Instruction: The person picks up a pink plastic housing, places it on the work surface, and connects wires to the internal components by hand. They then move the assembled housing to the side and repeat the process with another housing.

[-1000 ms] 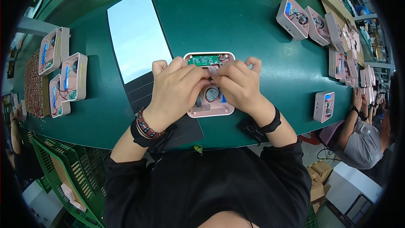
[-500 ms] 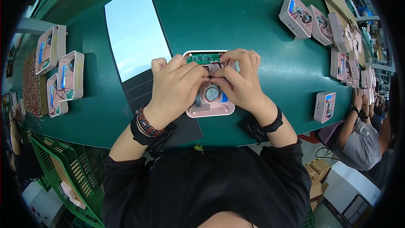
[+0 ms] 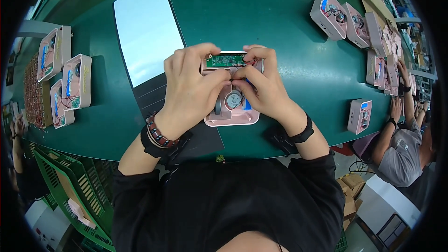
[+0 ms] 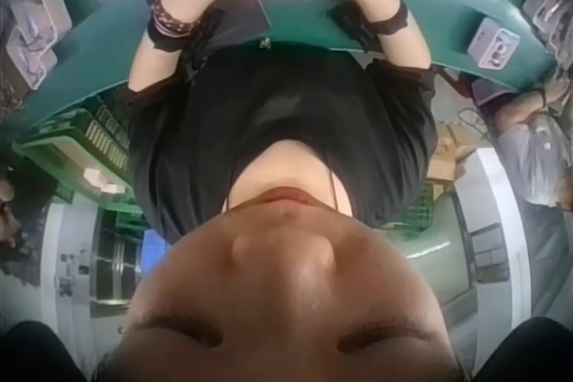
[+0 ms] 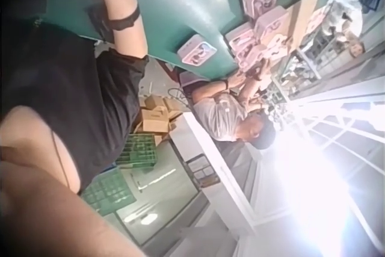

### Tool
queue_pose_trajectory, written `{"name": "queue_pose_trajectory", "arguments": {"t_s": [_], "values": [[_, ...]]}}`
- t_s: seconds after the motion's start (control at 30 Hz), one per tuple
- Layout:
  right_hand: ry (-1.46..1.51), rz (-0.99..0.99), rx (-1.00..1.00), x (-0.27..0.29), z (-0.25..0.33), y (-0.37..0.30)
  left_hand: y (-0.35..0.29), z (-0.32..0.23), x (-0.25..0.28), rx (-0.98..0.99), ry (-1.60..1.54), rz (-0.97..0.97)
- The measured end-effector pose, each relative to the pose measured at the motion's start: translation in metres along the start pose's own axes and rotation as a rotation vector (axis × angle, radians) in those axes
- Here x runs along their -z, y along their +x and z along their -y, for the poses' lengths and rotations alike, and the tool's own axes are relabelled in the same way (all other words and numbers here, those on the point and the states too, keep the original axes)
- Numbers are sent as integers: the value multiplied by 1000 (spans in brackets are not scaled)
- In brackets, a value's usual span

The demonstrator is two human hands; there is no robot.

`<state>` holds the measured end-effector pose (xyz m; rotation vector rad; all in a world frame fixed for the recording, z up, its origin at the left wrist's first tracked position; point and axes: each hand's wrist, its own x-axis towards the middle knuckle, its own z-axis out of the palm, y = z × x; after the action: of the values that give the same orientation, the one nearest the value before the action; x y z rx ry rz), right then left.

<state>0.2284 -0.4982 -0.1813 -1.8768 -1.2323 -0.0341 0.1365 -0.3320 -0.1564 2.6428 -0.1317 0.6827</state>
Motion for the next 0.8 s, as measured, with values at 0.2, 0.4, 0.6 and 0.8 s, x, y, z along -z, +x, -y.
{"name": "queue_pose_trajectory", "arguments": {"t_s": [0.2, 0.4, 0.6, 0.8], "values": [[78, 40, -103, 1, 0, 1, 9, 17, -5, 35, -347, 167], [139, 47, -280, 0, 4, 14, 14, 24, -6, 47, -351, 257], [-83, 191, -223, 9, 8, 28, 14, 19, -5, -25, -184, 285], [-130, 114, -105, 20, 16, 19, 8, 14, 13, 6, -159, 273]]}}
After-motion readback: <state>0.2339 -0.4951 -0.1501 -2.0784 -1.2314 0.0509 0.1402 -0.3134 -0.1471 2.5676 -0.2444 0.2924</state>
